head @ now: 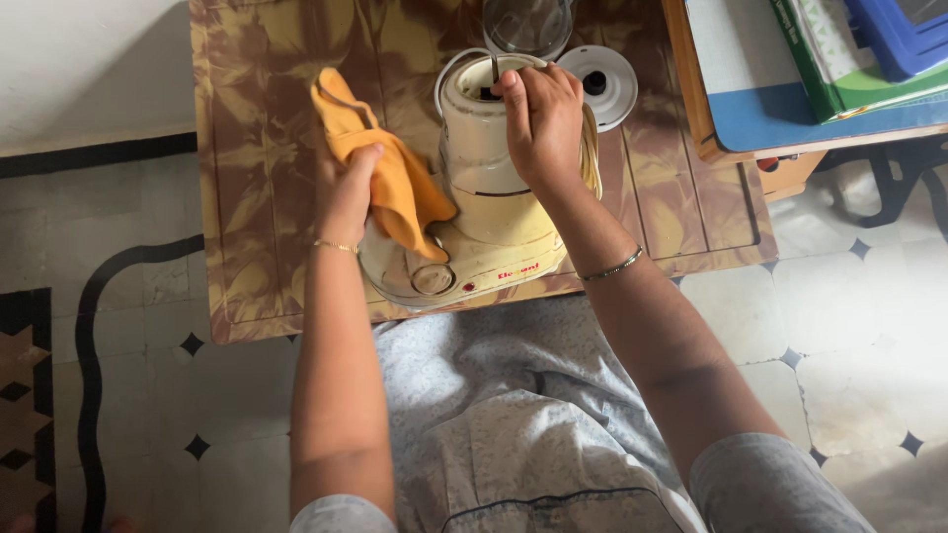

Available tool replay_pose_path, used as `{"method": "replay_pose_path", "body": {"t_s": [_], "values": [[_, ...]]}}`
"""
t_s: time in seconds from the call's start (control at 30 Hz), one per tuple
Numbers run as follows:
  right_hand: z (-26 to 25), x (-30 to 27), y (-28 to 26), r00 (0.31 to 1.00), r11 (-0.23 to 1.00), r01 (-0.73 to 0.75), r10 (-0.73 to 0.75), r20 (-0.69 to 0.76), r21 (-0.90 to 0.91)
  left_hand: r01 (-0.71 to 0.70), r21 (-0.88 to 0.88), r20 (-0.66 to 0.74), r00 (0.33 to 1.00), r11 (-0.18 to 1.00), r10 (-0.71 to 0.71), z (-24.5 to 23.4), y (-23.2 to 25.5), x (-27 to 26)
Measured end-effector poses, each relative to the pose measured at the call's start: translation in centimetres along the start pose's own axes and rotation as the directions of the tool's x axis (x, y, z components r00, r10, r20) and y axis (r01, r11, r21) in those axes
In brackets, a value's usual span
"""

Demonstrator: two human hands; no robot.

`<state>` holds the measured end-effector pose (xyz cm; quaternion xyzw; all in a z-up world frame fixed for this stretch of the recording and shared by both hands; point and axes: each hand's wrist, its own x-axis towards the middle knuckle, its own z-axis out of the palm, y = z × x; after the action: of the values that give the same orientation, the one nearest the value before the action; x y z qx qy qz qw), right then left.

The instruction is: The person cleans a blender by wiping its base, interior, and outer surface with a cloth.

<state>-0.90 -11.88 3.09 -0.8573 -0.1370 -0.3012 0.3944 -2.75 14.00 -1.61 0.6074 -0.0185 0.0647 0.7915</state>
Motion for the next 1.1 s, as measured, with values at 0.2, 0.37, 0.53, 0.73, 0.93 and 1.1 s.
{"method": "replay_pose_path", "body": {"t_s": [0.2,0.37,0.53,0.73,0.93,1.1], "values": [[0.1,-1.3,1.0,0.998,0.999,0.052,-0.052,-0.042,-0.004,-0.409,0.653,0.142,0.893,0.638,0.428,8.8,-0.8,-4.5],[0.1,-1.5,1.4,0.997,1.0,0.01,-0.008,-0.073,0.017,-0.459,0.814,0.176,0.78,0.357,0.601,13.9,-0.1,-5.9],[-0.7,-1.2,0.2,1.0,0.997,0.004,-0.003,-0.024,0.081,-0.297,0.716,-0.071,0.87,0.632,0.489,11.6,-2.6,-4.0],[-1.0,-1.5,-0.7,0.996,0.997,0.063,-0.061,-0.057,0.035,-0.001,0.579,-0.11,0.991,0.815,0.079,7.2,-5.1,0.3],[-0.6,-0.9,-0.6,0.998,0.999,0.038,-0.039,-0.042,-0.015,-0.242,0.807,0.002,0.913,0.538,0.408,9.7,-1.4,-4.3],[-0.4,-0.9,-0.4,0.999,0.999,0.035,-0.034,-0.031,0.012,-0.274,0.87,0.122,0.925,0.41,0.36,12.8,1.9,-7.7]]}}
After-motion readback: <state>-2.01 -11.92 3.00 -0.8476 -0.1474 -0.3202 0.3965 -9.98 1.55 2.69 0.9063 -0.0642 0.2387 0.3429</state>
